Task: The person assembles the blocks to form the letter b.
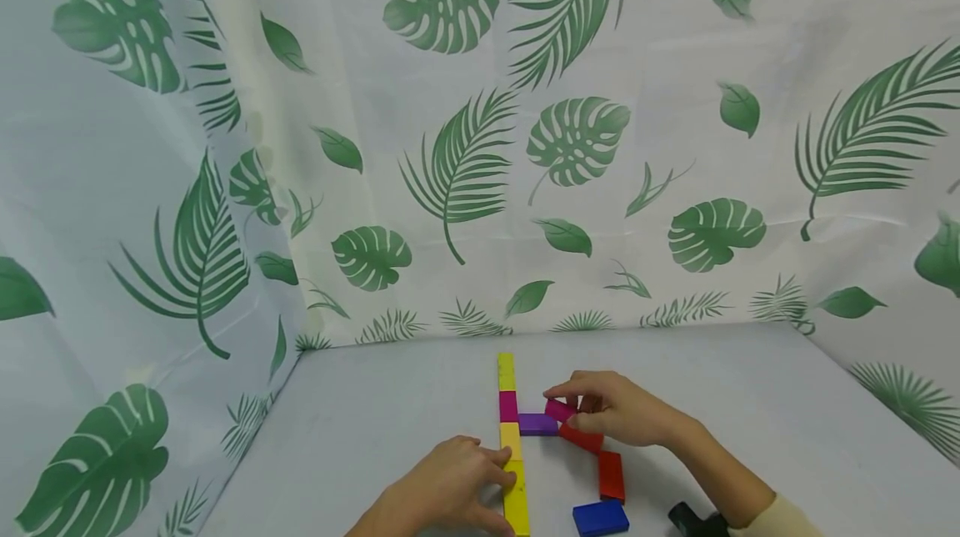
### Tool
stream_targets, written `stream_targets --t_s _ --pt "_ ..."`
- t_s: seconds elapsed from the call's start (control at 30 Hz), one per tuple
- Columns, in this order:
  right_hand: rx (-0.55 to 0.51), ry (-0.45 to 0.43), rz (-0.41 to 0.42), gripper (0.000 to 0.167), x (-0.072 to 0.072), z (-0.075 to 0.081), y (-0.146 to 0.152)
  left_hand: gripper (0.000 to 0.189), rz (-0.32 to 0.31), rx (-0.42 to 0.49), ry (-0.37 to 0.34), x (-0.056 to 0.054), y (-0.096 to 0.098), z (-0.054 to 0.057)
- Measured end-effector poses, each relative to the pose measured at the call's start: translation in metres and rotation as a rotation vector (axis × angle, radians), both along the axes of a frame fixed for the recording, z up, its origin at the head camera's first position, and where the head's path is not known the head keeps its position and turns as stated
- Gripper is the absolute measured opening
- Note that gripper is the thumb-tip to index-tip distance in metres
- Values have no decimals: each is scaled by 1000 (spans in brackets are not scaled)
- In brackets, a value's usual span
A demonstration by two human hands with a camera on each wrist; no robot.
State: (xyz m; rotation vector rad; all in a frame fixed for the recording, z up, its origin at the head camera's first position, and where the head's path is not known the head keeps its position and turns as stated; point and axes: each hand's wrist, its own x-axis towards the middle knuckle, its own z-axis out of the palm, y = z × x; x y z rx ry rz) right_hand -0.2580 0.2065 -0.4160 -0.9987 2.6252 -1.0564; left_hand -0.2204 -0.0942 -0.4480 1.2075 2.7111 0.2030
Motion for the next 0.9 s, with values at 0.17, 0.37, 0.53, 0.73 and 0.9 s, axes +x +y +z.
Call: stream_targets --t_s 0.17,0.37,0.53,0.73,0.9 --pt "28 -56 14 44 4 1 -7 56 -21 12 25 0 -1 0" --pt "43 -93 21 39 8 -1 -12 56 -44 28 46 1 -2 -1" --pt "15 -144 84 39 10 -3 -15 56 -57 41 59 1 -2 0" --pt "-3 -203 195 42 12 -6 -22 55 -52 45 47 1 -2 0" --pt "34 -227 201 40 15 -7 -26 55 -40 41 29 1 -2 1"
